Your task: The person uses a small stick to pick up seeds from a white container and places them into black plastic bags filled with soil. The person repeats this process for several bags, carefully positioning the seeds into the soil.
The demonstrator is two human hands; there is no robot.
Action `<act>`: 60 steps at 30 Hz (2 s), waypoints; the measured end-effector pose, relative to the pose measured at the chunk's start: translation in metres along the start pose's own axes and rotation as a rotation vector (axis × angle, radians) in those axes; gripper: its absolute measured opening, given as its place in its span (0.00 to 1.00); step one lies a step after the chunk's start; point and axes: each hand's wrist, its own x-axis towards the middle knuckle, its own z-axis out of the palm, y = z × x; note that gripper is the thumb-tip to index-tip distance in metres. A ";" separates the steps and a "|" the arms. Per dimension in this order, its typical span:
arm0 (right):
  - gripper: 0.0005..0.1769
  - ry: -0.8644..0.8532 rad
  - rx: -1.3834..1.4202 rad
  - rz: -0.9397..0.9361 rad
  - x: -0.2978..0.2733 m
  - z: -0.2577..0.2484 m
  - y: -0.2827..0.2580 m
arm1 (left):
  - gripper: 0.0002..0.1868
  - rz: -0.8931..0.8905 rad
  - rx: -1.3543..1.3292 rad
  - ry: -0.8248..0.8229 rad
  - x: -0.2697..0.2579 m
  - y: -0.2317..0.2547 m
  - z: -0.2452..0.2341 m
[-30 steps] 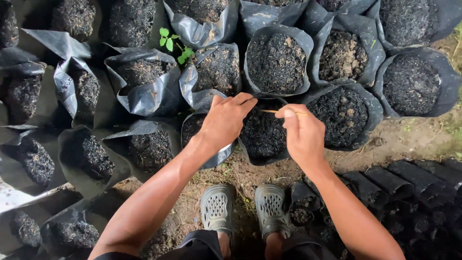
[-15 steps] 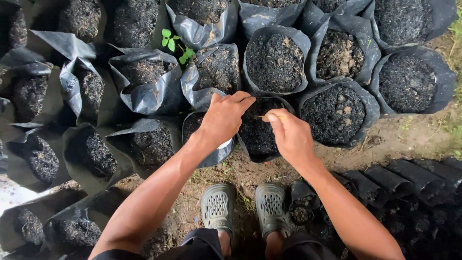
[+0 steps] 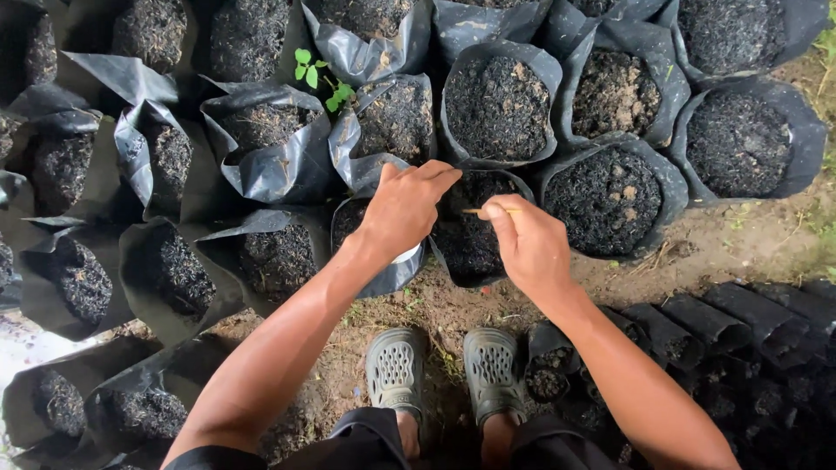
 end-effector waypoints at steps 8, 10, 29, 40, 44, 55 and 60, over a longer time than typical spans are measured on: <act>0.13 -0.083 0.003 0.020 0.000 -0.001 0.002 | 0.22 -0.014 -0.015 -0.009 -0.001 -0.004 0.005; 0.14 -0.053 0.015 0.027 0.002 -0.013 -0.001 | 0.22 -0.002 0.003 -0.004 -0.003 -0.003 0.006; 0.13 -0.067 -0.115 0.073 -0.038 -0.012 0.018 | 0.20 -0.028 0.218 0.035 -0.008 0.017 0.006; 0.08 -0.081 -0.124 0.101 -0.045 -0.030 0.006 | 0.10 0.209 0.277 0.208 -0.077 0.077 0.041; 0.09 -0.139 -0.094 0.046 -0.036 -0.030 0.001 | 0.05 0.289 0.276 0.215 -0.084 0.066 0.074; 0.07 -0.139 -0.077 0.049 -0.038 -0.035 0.013 | 0.08 0.218 0.322 0.164 -0.084 0.077 0.062; 0.07 -0.035 -0.133 0.049 -0.034 -0.060 0.002 | 0.10 0.204 0.297 0.118 -0.075 0.097 0.058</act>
